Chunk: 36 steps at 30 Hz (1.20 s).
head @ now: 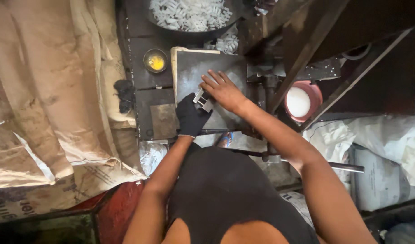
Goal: The person operates a manual press machine by turning a crank handle to compress a metal block. They repeatedly remove the block, place it on a metal plate, and reinsert it into the press to continue the cycle.
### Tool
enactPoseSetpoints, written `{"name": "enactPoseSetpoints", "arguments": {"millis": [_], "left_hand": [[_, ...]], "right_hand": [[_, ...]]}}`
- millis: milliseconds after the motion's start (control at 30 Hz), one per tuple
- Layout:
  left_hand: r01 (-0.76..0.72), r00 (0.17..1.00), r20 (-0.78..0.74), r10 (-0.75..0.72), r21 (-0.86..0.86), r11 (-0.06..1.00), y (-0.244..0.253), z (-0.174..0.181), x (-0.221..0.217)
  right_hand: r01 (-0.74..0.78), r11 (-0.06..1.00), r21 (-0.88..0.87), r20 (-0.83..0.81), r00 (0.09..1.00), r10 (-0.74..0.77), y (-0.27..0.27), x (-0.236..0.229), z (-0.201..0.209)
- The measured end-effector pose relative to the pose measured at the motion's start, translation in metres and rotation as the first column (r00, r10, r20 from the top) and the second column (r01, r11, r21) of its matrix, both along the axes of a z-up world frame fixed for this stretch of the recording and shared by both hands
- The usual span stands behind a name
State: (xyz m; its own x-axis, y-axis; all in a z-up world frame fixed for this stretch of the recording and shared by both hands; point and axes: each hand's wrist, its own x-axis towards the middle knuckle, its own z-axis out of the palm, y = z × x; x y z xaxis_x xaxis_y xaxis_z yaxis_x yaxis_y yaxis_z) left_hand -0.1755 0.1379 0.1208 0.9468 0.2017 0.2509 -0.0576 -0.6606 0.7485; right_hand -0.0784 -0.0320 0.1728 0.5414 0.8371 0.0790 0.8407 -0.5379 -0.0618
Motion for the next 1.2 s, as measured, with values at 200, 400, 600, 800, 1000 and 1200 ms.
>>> {"name": "enactPoseSetpoints", "arguments": {"millis": [200, 400, 600, 800, 1000, 1200], "left_hand": [[0.020, 0.967, -0.257, 0.000, 0.074, 0.997, -0.007, 0.005, 0.006], [-0.039, 0.967, -0.247, 0.059, 0.085, 0.996, -0.014, -0.016, -0.001], [-0.316, 0.880, -0.415, 0.229, -0.155, 0.936, -0.028, -0.045, -0.037], [-0.067, 0.671, -0.574, -0.469, -0.677, 0.733, -0.070, -0.073, -0.046], [0.325, 0.926, -0.162, -0.342, -0.121, 0.938, -0.154, -0.101, 0.069], [0.490, 0.864, -0.284, -0.416, 0.284, 0.824, -0.175, -0.101, 0.147]], "right_hand": [[-0.040, 0.997, -0.072, -0.065, 0.997, 0.035, -0.002, 0.010, -0.008], [0.005, 1.000, 0.019, -0.005, 1.000, -0.005, -0.006, 0.003, -0.009], [0.233, 0.914, 0.332, -0.095, 0.972, -0.213, -0.031, -0.054, 0.018], [0.521, 0.536, 0.664, -0.184, 0.809, -0.558, -0.132, -0.144, 0.031], [0.777, 0.208, 0.595, -0.309, 0.460, -0.832, -0.187, -0.145, -0.001], [0.824, 0.230, 0.518, -0.328, 0.440, -0.836, -0.192, -0.142, -0.007]]}}
